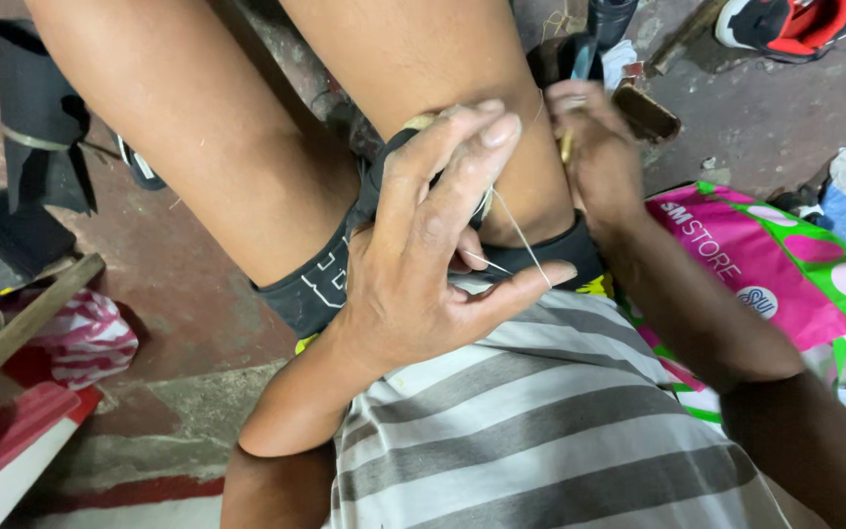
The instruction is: The person stitches a black shoe with a buckle using a needle and thread by hand.
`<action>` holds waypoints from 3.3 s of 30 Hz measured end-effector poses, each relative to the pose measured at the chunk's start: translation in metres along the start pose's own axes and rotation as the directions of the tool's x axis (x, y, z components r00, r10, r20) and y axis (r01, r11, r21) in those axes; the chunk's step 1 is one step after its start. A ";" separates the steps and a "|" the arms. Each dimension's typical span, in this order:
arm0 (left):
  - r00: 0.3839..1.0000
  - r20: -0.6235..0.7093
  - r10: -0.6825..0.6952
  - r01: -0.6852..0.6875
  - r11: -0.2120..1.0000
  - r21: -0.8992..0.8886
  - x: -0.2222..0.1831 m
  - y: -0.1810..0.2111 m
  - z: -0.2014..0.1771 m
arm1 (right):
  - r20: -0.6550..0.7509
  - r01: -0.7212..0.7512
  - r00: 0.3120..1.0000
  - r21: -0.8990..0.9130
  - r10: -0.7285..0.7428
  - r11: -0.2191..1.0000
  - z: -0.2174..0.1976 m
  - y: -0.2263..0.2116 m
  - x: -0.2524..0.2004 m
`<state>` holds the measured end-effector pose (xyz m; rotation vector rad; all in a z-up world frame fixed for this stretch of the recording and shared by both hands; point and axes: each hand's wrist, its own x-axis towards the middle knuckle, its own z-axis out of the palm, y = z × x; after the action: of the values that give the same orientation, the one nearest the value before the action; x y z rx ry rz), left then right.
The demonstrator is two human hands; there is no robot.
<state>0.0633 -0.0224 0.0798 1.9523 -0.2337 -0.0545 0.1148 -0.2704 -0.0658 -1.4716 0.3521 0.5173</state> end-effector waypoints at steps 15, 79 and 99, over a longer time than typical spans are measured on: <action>0.999 -0.042 0.018 -0.020 0.999 -0.036 -0.015 0.003 -0.003 | 0.538 0.656 0.747 -0.501 -0.390 0.565 0.019 -0.086 -0.083; 0.905 -0.372 -0.205 0.344 0.867 0.360 -0.082 -0.028 -0.009 | 0.330 0.294 0.913 -0.123 -0.240 0.948 0.067 -0.079 -0.051; 0.782 -0.531 -0.328 0.369 0.929 -0.030 -0.086 -0.035 0.021 | 0.570 0.511 0.815 -0.790 0.100 0.340 0.018 -0.135 -0.055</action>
<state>-0.0190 -0.0124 0.0329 1.9822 0.5058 0.2544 0.1388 -0.2619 0.0787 -2.3403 -0.7817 0.9686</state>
